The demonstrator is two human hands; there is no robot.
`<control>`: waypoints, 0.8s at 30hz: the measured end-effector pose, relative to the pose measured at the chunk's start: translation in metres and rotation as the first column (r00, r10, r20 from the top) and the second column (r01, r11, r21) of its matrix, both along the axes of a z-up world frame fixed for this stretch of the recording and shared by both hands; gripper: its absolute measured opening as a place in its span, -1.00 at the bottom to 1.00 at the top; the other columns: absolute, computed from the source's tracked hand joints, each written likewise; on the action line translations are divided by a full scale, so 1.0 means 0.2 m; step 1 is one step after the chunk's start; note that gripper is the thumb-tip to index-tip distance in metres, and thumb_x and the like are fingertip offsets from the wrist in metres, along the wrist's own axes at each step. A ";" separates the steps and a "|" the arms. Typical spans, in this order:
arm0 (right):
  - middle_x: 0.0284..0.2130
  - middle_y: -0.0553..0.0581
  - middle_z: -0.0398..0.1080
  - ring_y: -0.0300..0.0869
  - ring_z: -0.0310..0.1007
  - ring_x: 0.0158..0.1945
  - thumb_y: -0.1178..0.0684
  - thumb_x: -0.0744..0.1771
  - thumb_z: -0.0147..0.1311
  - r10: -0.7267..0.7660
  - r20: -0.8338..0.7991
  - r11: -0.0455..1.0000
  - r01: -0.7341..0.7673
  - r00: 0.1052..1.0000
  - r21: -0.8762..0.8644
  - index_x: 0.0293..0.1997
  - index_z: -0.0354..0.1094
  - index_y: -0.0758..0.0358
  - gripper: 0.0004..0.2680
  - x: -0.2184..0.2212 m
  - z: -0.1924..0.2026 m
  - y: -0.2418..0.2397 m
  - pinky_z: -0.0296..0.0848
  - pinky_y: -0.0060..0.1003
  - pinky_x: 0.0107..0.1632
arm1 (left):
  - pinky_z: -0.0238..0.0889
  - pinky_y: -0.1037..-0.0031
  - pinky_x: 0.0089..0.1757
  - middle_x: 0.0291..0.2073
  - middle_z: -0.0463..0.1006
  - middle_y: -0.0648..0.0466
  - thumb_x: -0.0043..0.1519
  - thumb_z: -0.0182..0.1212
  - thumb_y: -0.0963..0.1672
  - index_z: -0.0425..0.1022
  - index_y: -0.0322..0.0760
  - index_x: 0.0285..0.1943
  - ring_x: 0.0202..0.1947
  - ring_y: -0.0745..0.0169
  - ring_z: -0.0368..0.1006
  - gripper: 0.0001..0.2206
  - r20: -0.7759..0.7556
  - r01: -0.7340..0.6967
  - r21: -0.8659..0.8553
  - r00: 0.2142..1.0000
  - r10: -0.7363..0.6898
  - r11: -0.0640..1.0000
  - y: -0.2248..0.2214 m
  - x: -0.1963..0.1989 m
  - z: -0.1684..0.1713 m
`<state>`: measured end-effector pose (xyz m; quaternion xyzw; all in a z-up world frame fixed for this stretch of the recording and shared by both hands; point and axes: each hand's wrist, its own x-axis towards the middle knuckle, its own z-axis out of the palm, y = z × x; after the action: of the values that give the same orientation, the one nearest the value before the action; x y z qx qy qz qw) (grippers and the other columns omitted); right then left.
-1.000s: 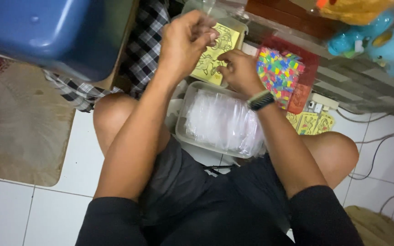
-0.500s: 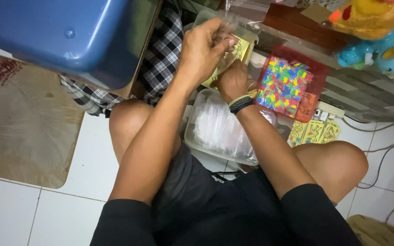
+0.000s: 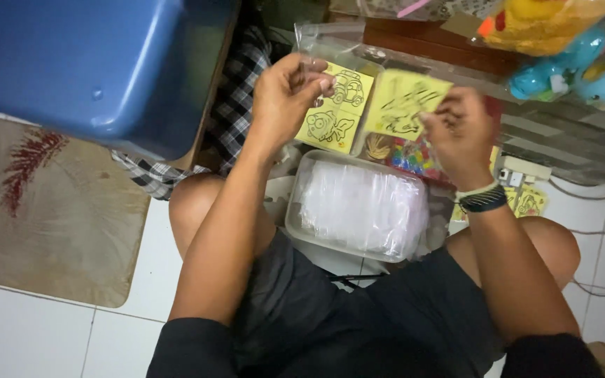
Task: A person is packaging small illustrated cards and colorful stickers into individual plastic bags.
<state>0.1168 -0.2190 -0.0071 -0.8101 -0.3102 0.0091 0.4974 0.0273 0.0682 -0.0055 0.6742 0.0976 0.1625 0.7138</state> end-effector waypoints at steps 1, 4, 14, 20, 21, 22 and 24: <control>-0.25 0.22 0.36 -0.17 0.37 -0.34 0.41 0.37 0.16 -0.010 -0.006 1.000 0.010 1.000 0.008 0.11 0.16 0.45 -0.74 -0.01 0.02 -0.03 0.41 -0.38 -0.28 | 0.47 0.64 -0.33 -0.31 0.70 0.04 0.23 0.27 -0.29 0.51 -0.42 0.00 -0.33 0.39 0.63 -0.82 -0.006 0.010 0.008 1.000 -0.010 1.000 -0.02 -0.01 0.00; 0.09 0.53 0.41 -0.03 0.47 -0.15 0.60 0.41 -0.01 0.027 -0.205 0.969 0.025 0.978 0.247 0.61 -0.33 0.07 -0.33 -0.02 0.06 -0.09 0.62 -0.29 -0.14 | 0.42 0.65 -0.33 -0.30 0.68 0.03 0.25 0.28 -0.29 0.50 -0.42 0.01 -0.33 0.40 0.60 -0.83 -0.070 0.074 -0.021 0.995 -0.075 0.997 -0.10 -0.04 0.00; 0.12 0.41 0.40 -0.05 0.50 -0.07 0.59 0.39 0.06 0.164 -0.136 0.849 -0.070 0.977 0.525 0.51 -0.08 0.22 -0.44 -0.06 0.13 -0.09 0.54 -0.33 -0.02 | 0.49 0.59 -0.22 -0.25 0.67 0.01 0.26 0.26 -0.29 0.50 -0.43 0.04 -0.28 0.35 0.58 -0.81 -0.245 0.322 -0.133 0.906 -0.346 0.937 -0.40 -0.18 -0.09; 0.28 0.34 0.31 -0.07 0.47 0.14 0.55 0.37 0.12 0.165 -0.116 0.890 -0.098 0.979 0.445 0.49 -0.05 0.28 -0.45 -0.10 0.16 -0.07 0.50 -0.34 0.18 | 0.52 0.54 -0.16 -0.21 0.69 -0.05 0.26 0.28 -0.28 0.49 -0.41 0.10 -0.20 0.25 0.63 -0.76 -0.207 0.389 -0.146 0.887 -0.413 0.910 -0.40 -0.18 -0.06; 0.29 0.32 0.28 -0.05 0.47 0.19 0.55 0.36 0.11 0.180 -0.108 0.894 -0.117 0.978 0.432 0.47 -0.04 0.30 -0.46 -0.09 0.16 -0.06 0.49 -0.31 0.24 | 0.52 0.53 -0.15 -0.19 0.69 -0.06 0.27 0.27 -0.28 0.48 -0.39 0.10 -0.19 0.24 0.64 -0.76 -0.193 0.391 -0.150 0.889 -0.415 0.908 -0.39 -0.18 -0.07; 0.29 0.32 0.28 -0.05 0.47 0.19 0.55 0.36 0.11 0.182 -0.108 0.894 -0.119 0.977 0.433 0.47 -0.04 0.30 -0.46 -0.09 0.16 -0.06 0.49 -0.31 0.24 | 0.52 0.53 -0.15 -0.19 0.69 -0.06 0.27 0.27 -0.28 0.48 -0.39 0.10 -0.19 0.24 0.64 -0.76 -0.194 0.389 -0.149 0.890 -0.413 0.909 -0.39 -0.18 -0.07; 0.31 0.31 0.27 -0.04 0.47 0.18 0.53 0.35 0.11 0.196 -0.117 0.908 -0.135 0.974 0.397 0.46 -0.02 0.33 -0.47 -0.08 0.17 -0.07 0.48 -0.31 0.21 | 0.51 0.53 -0.14 -0.18 0.69 -0.07 0.27 0.26 -0.28 0.48 -0.40 0.11 -0.17 0.23 0.64 -0.76 -0.191 0.384 -0.178 0.890 -0.415 0.906 -0.39 -0.18 -0.07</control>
<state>0.1004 -0.2323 0.0261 -0.6639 -0.3342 0.0524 0.6669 -0.0088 -0.0097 -0.0200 0.6437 0.0473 -0.0723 0.7604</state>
